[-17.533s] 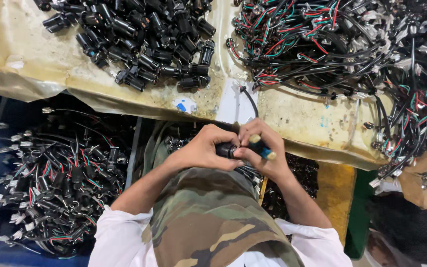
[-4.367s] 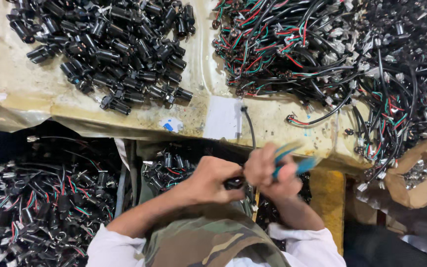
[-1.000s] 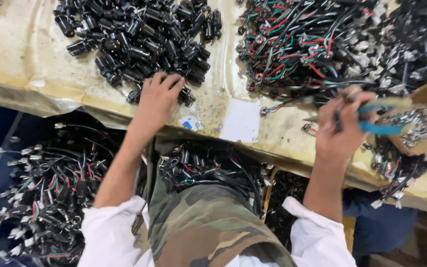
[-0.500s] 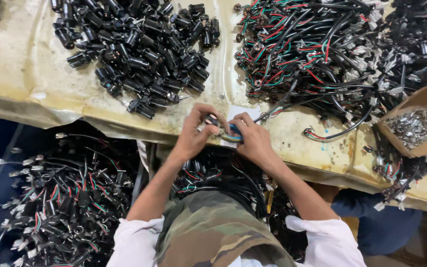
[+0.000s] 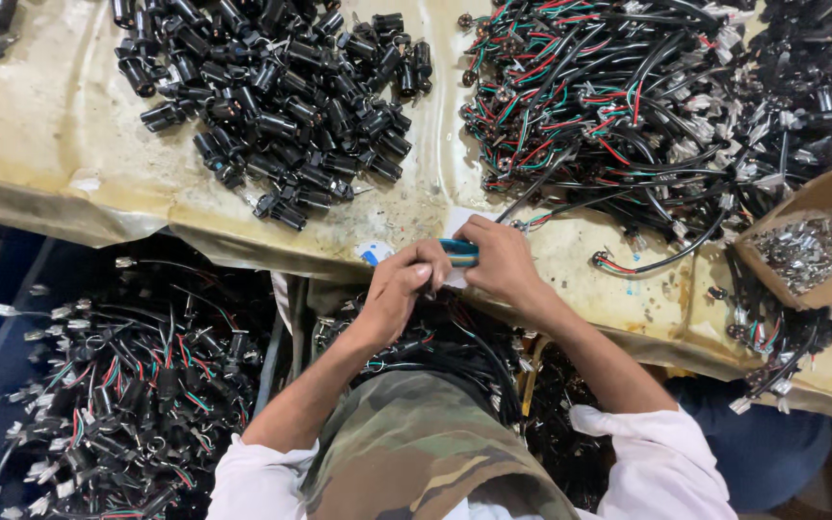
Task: The person repeatedly picks up black cylindrical components and wire harnesses from a table, uses pliers to strip or adjust the wires, and places the components back on the table. The process is continuous and repetitive throughout the clip.
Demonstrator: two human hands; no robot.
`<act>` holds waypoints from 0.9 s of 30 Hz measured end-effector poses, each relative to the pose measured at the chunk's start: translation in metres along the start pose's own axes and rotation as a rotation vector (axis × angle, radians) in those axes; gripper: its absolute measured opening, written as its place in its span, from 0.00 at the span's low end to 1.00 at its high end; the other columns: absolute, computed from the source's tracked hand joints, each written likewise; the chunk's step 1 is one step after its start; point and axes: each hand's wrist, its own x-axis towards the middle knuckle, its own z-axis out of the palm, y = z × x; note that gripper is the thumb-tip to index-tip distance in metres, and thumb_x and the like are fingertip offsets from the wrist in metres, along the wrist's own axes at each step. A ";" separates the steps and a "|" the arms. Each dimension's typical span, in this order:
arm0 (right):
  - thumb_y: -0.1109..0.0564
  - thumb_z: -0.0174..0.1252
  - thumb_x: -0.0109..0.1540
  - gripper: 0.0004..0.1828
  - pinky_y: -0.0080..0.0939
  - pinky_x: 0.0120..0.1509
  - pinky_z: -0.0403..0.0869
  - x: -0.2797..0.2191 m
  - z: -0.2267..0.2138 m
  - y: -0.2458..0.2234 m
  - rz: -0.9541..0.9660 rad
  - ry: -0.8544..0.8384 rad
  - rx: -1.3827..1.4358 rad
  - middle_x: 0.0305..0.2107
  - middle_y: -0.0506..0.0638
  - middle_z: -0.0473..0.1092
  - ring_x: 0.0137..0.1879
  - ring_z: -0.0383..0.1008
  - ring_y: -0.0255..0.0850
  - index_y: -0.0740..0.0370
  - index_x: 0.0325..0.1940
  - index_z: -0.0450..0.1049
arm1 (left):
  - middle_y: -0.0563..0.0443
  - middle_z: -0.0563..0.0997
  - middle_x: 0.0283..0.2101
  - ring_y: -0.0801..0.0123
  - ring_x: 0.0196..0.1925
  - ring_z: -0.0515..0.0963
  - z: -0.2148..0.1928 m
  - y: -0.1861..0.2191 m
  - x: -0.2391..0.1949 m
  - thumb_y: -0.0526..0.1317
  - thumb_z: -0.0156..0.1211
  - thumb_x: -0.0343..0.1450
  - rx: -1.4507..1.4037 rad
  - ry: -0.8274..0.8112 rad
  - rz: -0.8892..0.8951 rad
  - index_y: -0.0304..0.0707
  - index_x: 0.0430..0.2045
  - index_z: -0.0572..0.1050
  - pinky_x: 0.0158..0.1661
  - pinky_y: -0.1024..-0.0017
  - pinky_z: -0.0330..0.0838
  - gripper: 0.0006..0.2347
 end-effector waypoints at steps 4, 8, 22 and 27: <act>0.59 0.71 0.55 0.12 0.42 0.44 0.73 -0.023 -0.023 -0.004 0.006 0.056 0.406 0.32 0.51 0.74 0.37 0.75 0.43 0.62 0.38 0.75 | 0.53 0.73 0.44 0.78 0.42 0.71 0.004 0.022 -0.005 0.45 0.55 0.76 0.132 -0.029 -0.106 0.36 0.43 0.70 0.45 0.76 0.68 0.11; 0.63 0.67 0.59 0.09 0.39 0.49 0.72 -0.058 -0.031 0.001 -0.131 0.156 0.660 0.33 0.50 0.72 0.40 0.73 0.40 0.64 0.36 0.71 | 0.54 0.81 0.38 0.76 0.35 0.80 0.009 0.027 -0.014 0.38 0.69 0.69 0.170 -0.109 -0.219 0.37 0.42 0.70 0.35 0.76 0.74 0.13; 0.63 0.67 0.51 0.17 0.50 0.44 0.74 -0.049 0.006 0.023 0.103 0.222 0.118 0.38 0.58 0.74 0.44 0.76 0.58 0.62 0.43 0.76 | 0.58 0.80 0.41 0.80 0.45 0.76 -0.002 -0.002 -0.011 0.38 0.66 0.72 0.411 -0.118 -0.200 0.36 0.44 0.77 0.50 0.77 0.71 0.10; 0.64 0.68 0.49 0.15 0.48 0.44 0.74 -0.044 -0.017 0.007 0.088 0.126 0.070 0.35 0.55 0.75 0.41 0.78 0.54 0.62 0.39 0.77 | 0.56 0.80 0.39 0.79 0.43 0.77 0.001 0.004 -0.014 0.39 0.67 0.72 0.476 -0.145 -0.174 0.35 0.43 0.79 0.48 0.77 0.72 0.10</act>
